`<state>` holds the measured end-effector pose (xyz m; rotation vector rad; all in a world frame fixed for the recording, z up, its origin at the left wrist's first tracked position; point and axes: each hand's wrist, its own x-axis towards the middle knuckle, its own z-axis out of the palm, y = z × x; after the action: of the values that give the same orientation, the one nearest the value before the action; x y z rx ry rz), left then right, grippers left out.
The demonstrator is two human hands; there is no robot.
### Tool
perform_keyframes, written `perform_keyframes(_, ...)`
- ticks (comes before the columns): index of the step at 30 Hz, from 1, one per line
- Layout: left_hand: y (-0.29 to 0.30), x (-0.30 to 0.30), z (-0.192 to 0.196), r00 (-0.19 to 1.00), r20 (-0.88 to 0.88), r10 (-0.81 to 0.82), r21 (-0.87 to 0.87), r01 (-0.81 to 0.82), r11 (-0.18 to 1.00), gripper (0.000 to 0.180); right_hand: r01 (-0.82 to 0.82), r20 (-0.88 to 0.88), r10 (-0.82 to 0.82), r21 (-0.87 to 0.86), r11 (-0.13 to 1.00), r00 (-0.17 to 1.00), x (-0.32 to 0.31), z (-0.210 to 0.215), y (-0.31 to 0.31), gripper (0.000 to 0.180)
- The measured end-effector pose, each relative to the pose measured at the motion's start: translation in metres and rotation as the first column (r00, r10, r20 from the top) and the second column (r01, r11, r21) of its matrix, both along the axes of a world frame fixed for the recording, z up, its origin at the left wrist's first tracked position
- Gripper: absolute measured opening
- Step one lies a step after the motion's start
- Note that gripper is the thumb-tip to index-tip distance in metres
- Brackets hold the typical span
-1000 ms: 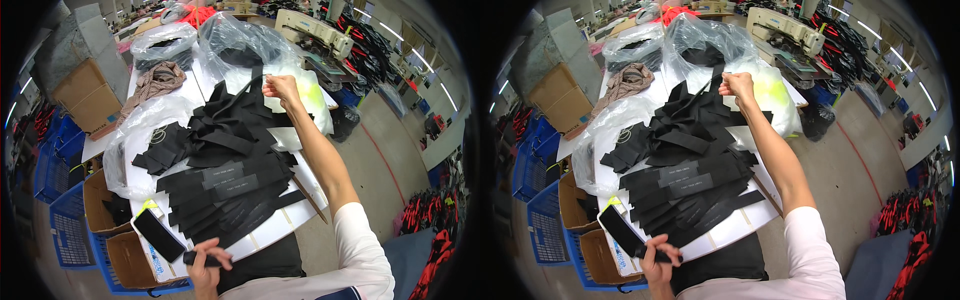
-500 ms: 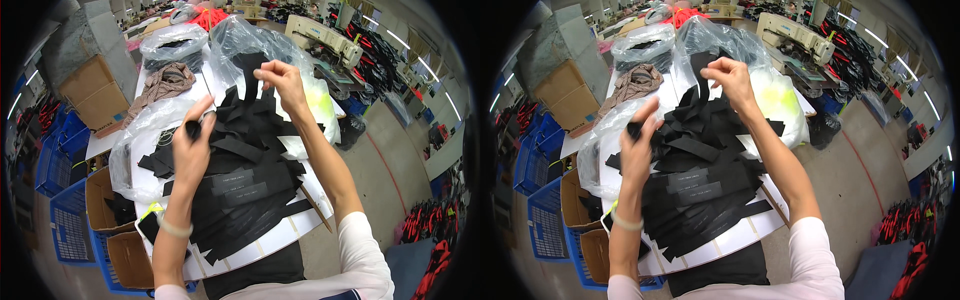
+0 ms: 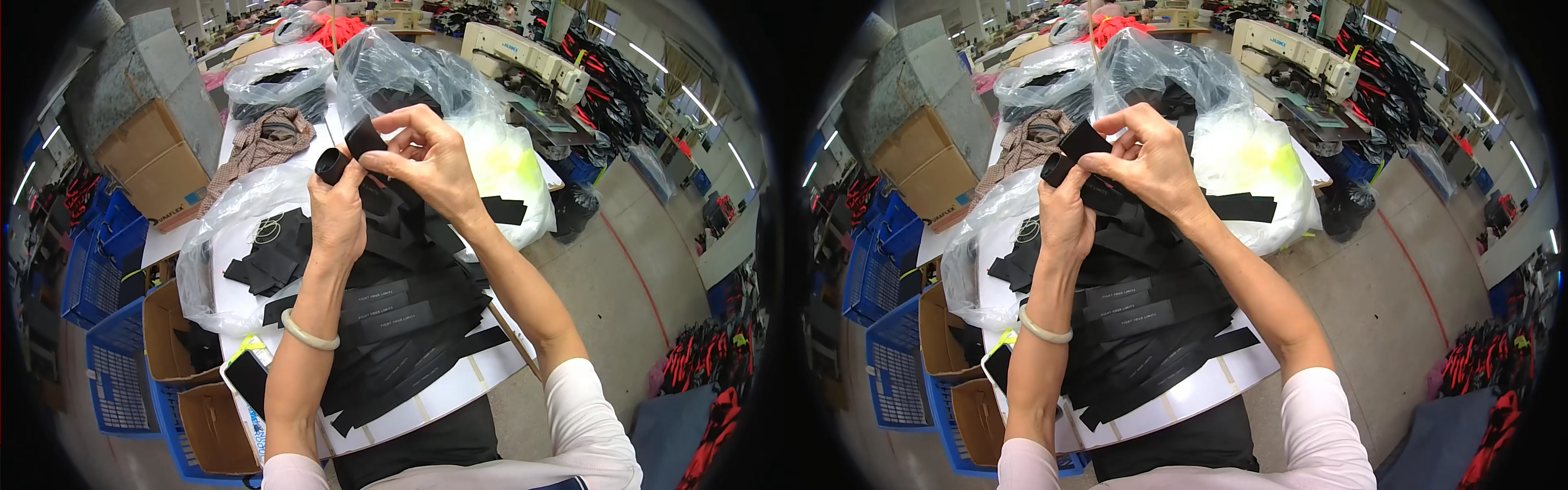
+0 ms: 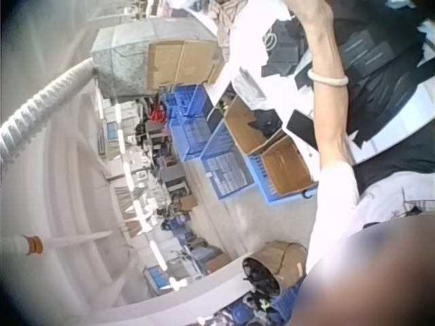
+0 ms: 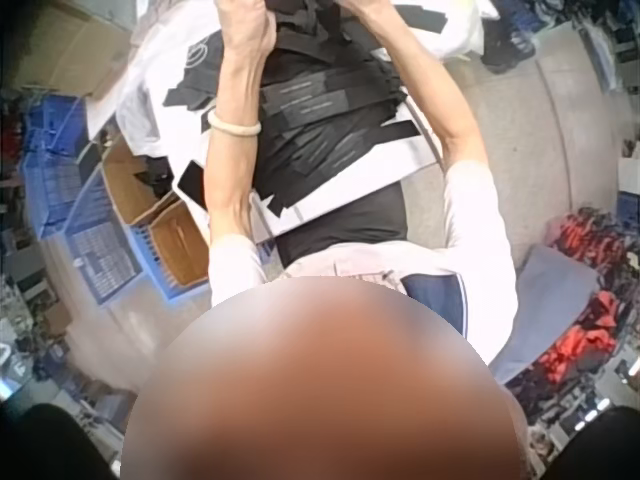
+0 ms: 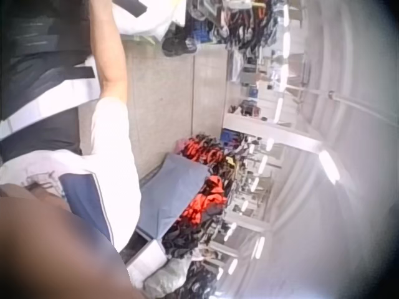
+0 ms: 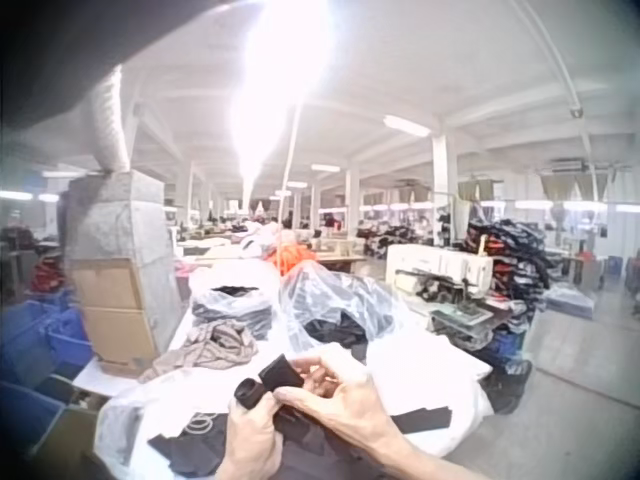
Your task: Turning black fabric straps inside out using a wooden stick as a guide.
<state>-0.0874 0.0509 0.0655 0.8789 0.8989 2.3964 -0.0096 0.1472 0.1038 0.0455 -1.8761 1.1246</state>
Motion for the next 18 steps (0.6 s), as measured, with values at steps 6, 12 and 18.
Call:
perform_keyframes(6, -0.005, -0.007, 0.006, 0.999, 0.015, -0.035, 0.008, 0.035, 0.999, 0.017, 0.117, 0.012, -0.127, 0.314, 0.942, 0.992, 0.006, 0.009, -0.01, 0.034)
perform_keyframes(12, -0.023, 0.003, 0.011, 0.982, -0.067, -0.176, -0.017, 0.176, 0.984, 0.023, -0.059, 0.064, 0.062, -0.049, 0.997, 0.996, 0.015, 0.023, -0.007, 0.032)
perform_keyframes(18, -0.028, 0.01, 0.015, 0.982, -0.128, -0.136, 0.015, 0.139, 0.99, 0.019, -0.019, 0.128, 0.021, -0.017, 1.0, 0.992, 0.027, 0.034, -0.018, 0.032)
